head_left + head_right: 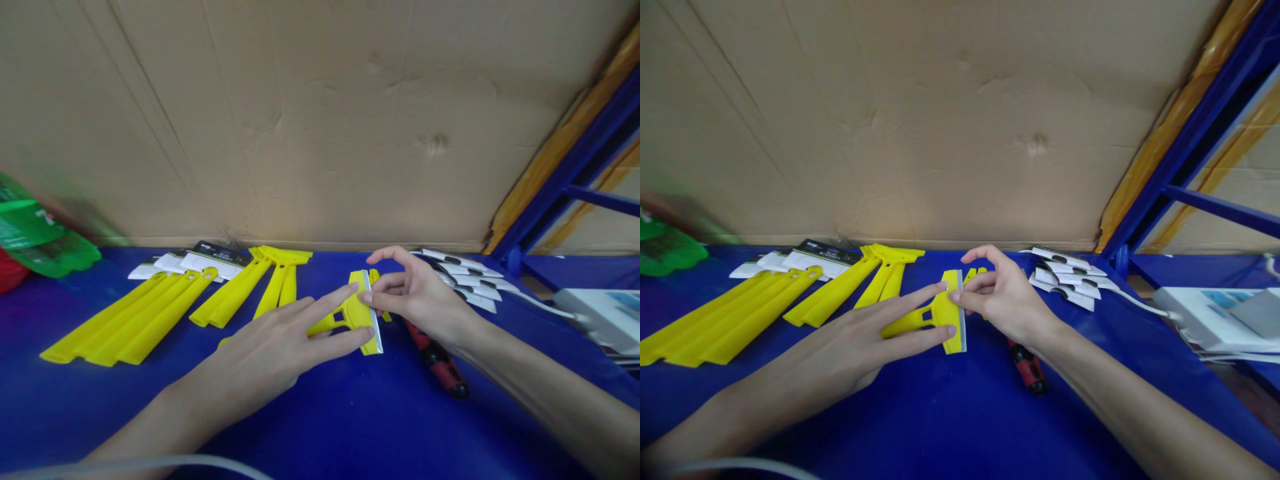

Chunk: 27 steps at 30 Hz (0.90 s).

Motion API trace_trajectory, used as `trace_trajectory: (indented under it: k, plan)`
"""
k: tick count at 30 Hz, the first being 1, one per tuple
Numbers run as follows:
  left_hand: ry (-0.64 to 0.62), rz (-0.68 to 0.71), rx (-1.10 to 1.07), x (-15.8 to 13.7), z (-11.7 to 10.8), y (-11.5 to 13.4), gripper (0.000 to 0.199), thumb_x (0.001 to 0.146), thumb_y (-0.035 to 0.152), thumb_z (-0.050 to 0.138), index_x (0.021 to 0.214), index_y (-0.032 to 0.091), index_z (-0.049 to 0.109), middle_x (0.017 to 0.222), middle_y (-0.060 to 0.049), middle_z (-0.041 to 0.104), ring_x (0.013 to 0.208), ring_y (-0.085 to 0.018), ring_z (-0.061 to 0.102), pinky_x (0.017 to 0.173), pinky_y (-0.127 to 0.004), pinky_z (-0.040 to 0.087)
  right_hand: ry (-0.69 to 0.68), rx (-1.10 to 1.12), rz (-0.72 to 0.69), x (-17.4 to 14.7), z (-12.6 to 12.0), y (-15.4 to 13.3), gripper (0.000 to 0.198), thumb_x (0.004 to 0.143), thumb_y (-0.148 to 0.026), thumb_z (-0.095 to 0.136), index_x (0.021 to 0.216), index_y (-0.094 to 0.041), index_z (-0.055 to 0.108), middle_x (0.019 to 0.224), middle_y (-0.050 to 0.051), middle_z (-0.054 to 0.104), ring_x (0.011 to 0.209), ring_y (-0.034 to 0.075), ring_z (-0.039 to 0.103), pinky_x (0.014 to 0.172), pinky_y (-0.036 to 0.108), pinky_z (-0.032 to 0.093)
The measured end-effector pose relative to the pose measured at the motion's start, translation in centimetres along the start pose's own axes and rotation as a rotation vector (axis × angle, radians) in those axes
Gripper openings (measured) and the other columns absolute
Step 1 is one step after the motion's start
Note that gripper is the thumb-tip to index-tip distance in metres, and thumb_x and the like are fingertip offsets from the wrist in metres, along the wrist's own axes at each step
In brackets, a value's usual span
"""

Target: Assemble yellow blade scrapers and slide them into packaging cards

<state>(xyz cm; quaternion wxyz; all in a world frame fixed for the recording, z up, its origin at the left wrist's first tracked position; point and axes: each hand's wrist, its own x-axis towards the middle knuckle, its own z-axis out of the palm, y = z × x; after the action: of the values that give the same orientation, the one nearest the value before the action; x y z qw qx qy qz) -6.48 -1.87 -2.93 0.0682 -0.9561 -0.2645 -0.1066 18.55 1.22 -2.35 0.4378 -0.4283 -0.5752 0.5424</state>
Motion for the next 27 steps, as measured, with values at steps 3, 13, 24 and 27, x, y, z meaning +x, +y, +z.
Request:
trace_trajectory:
  k: [3,13,24,27]
  plan:
    - [-0.023,0.002,-0.015,0.1,0.2,-0.1,0.091,0.077,-0.014,0.039,0.15,0.039,0.051,0.169,-0.006,0.041,0.123,-0.033,0.07,0.092,-0.054,0.065,-0.022,0.012,-0.025,0.0,-0.1,0.1,0.06,0.065,-0.021,0.094,0.11,-0.025,0.054,0.061,-0.009,0.072,0.055,0.009,0.06,0.055,0.02,0.042]
    - [-0.007,0.043,-0.034,0.2,-0.3,-0.4,0.066,0.089,-0.007,0.042,0.139,0.031,0.062,0.173,-0.008,0.034,0.115,-0.028,0.073,0.087,-0.043,0.067,-0.046,0.045,-0.021,-0.2,0.0,-0.4,0.066,0.064,-0.019,0.094,0.11,-0.026,0.049,0.06,-0.011,0.069,0.053,0.008,0.058,0.052,0.018,0.039]
    - [-0.041,0.018,-0.089,0.4,-0.8,-0.2,0.066,0.085,-0.009,0.039,0.132,0.028,0.067,0.175,-0.006,0.029,0.115,-0.028,0.072,0.09,-0.043,0.066,-0.047,0.009,-0.033,-0.2,-0.1,-0.9,0.066,0.065,-0.022,0.095,0.111,-0.027,0.047,0.062,-0.01,0.069,0.056,0.01,0.06,0.054,0.021,0.041]
    - [-0.057,-0.002,-0.127,0.5,-0.8,-0.1,0.067,0.086,-0.007,0.039,0.136,0.028,0.066,0.172,-0.008,0.035,0.118,-0.033,0.071,0.092,-0.048,0.065,-0.029,0.002,-0.029,-0.1,0.0,-0.9,0.066,0.066,-0.024,0.094,0.113,-0.028,0.048,0.064,-0.009,0.071,0.057,0.012,0.061,0.056,0.023,0.043]
